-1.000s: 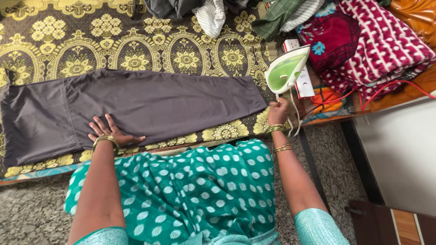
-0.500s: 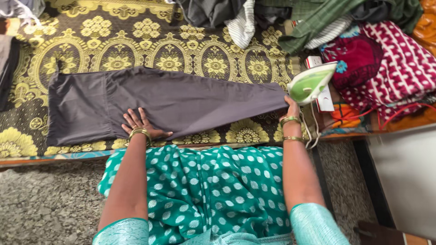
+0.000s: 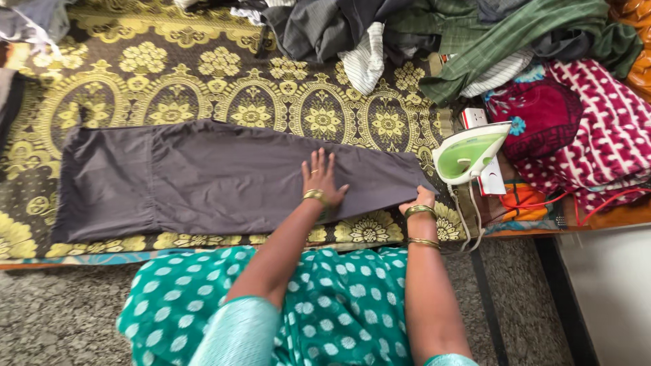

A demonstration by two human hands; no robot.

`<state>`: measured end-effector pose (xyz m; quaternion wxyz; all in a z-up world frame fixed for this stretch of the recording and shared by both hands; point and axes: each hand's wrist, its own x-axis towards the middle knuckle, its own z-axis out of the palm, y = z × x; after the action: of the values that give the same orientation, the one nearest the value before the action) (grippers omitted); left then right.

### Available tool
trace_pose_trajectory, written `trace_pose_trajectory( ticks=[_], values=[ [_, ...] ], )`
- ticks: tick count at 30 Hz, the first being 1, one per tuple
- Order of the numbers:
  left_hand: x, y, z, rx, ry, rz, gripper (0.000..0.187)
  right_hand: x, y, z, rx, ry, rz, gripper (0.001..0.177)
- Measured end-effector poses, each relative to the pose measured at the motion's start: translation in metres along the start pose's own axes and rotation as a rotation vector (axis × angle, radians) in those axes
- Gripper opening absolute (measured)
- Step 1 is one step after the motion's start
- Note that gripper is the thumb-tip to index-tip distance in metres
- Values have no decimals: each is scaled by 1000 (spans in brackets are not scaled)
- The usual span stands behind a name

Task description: The person irons a dark grey garment on a patterned bed, folding and smoothing it before ironing again. They then switch to a grey checkered shirt, ironing the front and back sections while adjusting the fabric.

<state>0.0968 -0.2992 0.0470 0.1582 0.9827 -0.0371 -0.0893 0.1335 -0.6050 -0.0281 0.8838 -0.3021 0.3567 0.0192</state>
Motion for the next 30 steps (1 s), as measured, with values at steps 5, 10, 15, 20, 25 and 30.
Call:
trace_pose_trajectory(
  ticks=[5, 10, 15, 20, 25, 30],
  values=[
    [15, 46, 20, 122, 170, 76, 93, 23, -2, -12, 3, 35, -47, 46],
    [19, 45, 40, 68, 68, 138, 88, 34, -5, -11, -298, 430, -25, 51],
    [72, 7, 68, -481, -205, 258, 83, 17, 27, 39, -1017, 383, -632, 71],
    [39, -110, 42, -1206, -385, 191, 93, -78, 124, 112, -1216, -25, -783, 69],
    [-38, -188, -27, -1603, -478, -331, 89, -181, 224, 145, -1282, -661, -1197, 59],
    [-20, -236, 34, -1749, -156, -232, 62, -231, 255, 161, -1491, -1081, -1128, 94]
  ],
)
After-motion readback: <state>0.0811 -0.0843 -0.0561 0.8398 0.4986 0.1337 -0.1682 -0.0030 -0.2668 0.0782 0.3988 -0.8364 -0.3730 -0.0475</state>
